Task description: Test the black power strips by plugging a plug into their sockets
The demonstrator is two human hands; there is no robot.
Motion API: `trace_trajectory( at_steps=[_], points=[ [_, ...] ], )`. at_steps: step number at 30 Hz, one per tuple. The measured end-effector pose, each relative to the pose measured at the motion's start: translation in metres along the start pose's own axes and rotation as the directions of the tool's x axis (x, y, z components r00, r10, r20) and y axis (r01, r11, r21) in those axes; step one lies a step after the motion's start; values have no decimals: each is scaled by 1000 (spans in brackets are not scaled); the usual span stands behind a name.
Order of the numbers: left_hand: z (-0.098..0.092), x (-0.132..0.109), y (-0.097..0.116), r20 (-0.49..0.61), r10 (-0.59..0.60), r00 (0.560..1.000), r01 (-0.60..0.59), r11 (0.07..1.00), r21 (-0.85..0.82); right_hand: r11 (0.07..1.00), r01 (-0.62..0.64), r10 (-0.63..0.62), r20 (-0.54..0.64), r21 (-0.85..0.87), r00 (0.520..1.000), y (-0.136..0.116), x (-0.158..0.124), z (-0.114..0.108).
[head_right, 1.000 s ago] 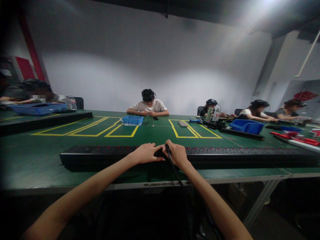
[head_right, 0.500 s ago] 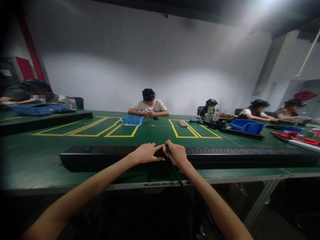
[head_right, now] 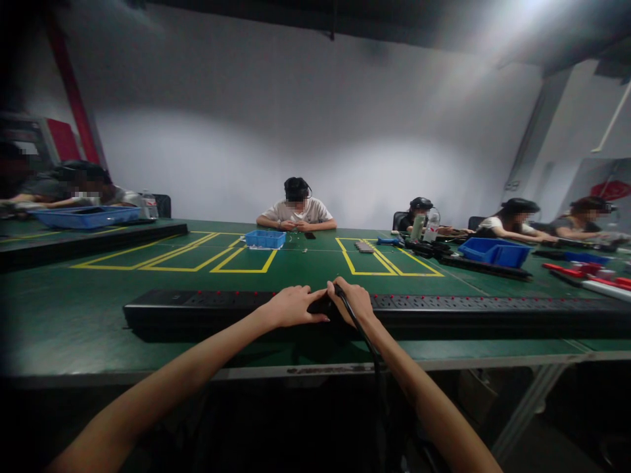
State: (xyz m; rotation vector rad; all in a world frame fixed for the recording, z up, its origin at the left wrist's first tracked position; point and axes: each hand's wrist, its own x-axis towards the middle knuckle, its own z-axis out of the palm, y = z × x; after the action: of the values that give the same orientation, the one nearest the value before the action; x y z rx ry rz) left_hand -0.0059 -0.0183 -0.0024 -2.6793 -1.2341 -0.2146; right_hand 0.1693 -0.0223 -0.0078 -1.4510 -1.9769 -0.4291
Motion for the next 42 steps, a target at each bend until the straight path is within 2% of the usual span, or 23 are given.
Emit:
trace_trajectory(
  at_steps=[2, 4, 6, 7, 8, 9, 10, 11, 12, 13, 14, 17, 21, 26, 30, 34, 42],
  points=[
    [0, -1, 1, 0, -4, 1000, 4, 1000, -3, 1000, -6, 7, -69, 13, 998, 2, 5, -14],
    [-1, -1, 1, 5, -9, 1000, 9, 1000, -13, 999, -33, 37, -177, 23, 984, 7, 14, -38],
    [0, 0, 1, 16, -18, 1000, 18, 999, -29, 995, -95, 100, -321, 31, 942, 13, 25, -67],
    [0, 1, 0, 22, -24, 999, 25, 999, -38, 992, -115, 125, -408, 48, 905, 15, 30, -79],
    [0, 2, -2, 31, -32, 999, 34, 998, -46, 993, -80, 114, -499, 89, 859, 15, 34, -89],
    [0, 2, -4, 40, -43, 998, 45, 998, -53, 994, -32, 81, -506, 106, 859, 13, 36, -94],
    [-1, 2, -7, 53, -56, 997, 59, 997, -58, 993, 5, 49, -455, 117, 889, 9, 37, -96],
    [-1, 2, -11, 67, -68, 995, 72, 996, -61, 992, 28, 17, -353, 122, 936, 3, 36, -93],
    [-2, 1, -15, 83, -79, 993, 84, 995, -62, 993, 26, 0, -209, 119, 978, -3, 35, -86],
    [-3, -1, -20, 99, -87, 991, 93, 994, -61, 994, 1, 5, -56, 109, 998, -10, 32, -76],
    [-4, -3, -25, 114, -92, 989, 99, 993, -59, 995, 0, -4, 38, 104, 999, -16, 29, -65],
    [-7, -8, -37, 153, -76, 985, 87, 994, -62, 995, 43, -61, 204, 94, 977, -29, 24, -31],
    [-8, -9, -40, 177, -32, 984, 47, 996, -80, 993, 105, -116, 325, 53, 938, -33, 33, -11],
    [-6, -9, -38, 174, 4, 985, 15, 994, -109, 989, 138, -113, 364, -46, 925, -33, 43, -5],
    [-5, -10, -37, 147, 38, 988, -20, 992, -124, 981, 155, -116, 292, -117, 949, -38, 21, 1],
    [-4, -9, -38, 125, 17, 992, -3, 994, -106, 977, 168, -138, 211, -132, 968, -38, -2, 5],
    [-4, -11, -32, 76, 97, 992, -90, 991, -94, 984, 145, -133, 116, -103, 984, -36, -4, 10]
  ],
)
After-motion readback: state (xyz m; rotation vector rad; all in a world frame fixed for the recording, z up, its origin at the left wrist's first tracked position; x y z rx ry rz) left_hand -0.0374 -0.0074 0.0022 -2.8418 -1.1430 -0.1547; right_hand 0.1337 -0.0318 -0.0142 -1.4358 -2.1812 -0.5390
